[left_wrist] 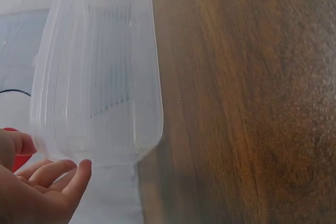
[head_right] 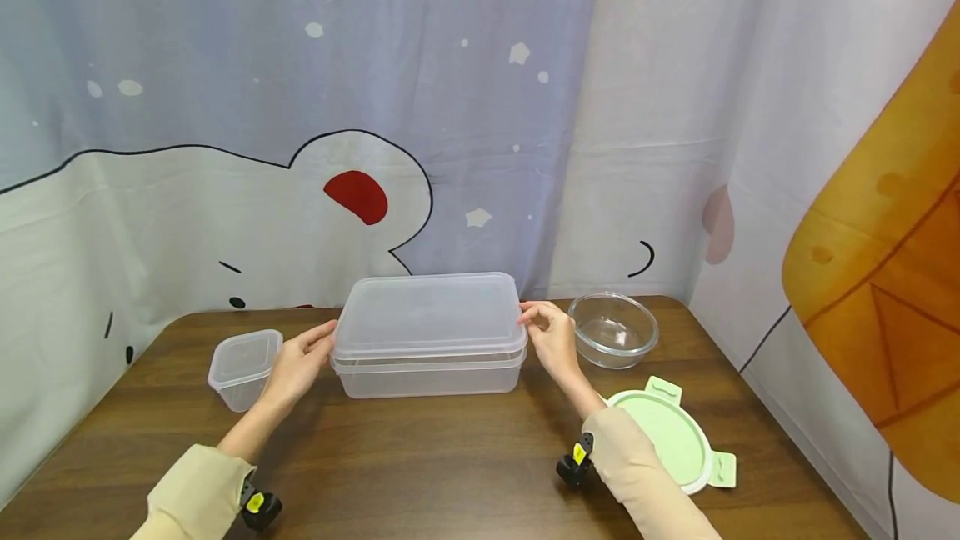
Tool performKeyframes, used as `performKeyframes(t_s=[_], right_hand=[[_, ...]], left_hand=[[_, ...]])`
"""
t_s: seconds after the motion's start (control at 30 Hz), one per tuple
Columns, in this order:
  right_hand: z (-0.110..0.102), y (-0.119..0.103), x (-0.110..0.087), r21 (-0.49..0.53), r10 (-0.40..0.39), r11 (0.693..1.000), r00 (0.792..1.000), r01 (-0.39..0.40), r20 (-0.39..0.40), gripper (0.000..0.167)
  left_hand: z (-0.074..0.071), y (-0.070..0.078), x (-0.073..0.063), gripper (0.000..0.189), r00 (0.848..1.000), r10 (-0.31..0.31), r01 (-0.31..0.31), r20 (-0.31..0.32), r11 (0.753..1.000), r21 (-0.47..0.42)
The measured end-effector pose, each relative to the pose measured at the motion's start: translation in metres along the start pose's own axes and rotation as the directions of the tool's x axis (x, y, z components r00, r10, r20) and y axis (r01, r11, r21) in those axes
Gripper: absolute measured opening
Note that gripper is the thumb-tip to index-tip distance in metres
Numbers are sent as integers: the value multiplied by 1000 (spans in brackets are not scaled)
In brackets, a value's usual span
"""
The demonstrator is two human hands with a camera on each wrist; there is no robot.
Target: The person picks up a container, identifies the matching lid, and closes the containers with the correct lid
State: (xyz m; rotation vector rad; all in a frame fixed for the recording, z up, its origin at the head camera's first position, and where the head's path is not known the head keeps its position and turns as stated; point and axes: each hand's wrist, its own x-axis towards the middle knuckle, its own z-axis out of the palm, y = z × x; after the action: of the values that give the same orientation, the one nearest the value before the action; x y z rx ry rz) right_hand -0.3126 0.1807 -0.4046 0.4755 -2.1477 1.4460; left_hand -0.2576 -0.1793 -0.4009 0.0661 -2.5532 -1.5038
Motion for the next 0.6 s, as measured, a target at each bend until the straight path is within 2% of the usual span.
performKeyframes(t_s=[0.27, 0.5, 0.6], right_hand=[[-2, -4, -5, -46, 37, 998, 997, -34, 67, 13], [0, 30, -7, -82, 113, 991, 991, -107, 76, 15], [0, 27, -6, -88, 182, 981, 979, -175, 88, 19]], left_hand=[[2, -3, 1, 44, 1000, -5, 5, 1, 1000, -19], [3, -4, 1, 44, 1000, -15, 15, -8, 1000, -27], [4, -3, 1, 43, 1000, -20, 19, -19, 1000, -20]])
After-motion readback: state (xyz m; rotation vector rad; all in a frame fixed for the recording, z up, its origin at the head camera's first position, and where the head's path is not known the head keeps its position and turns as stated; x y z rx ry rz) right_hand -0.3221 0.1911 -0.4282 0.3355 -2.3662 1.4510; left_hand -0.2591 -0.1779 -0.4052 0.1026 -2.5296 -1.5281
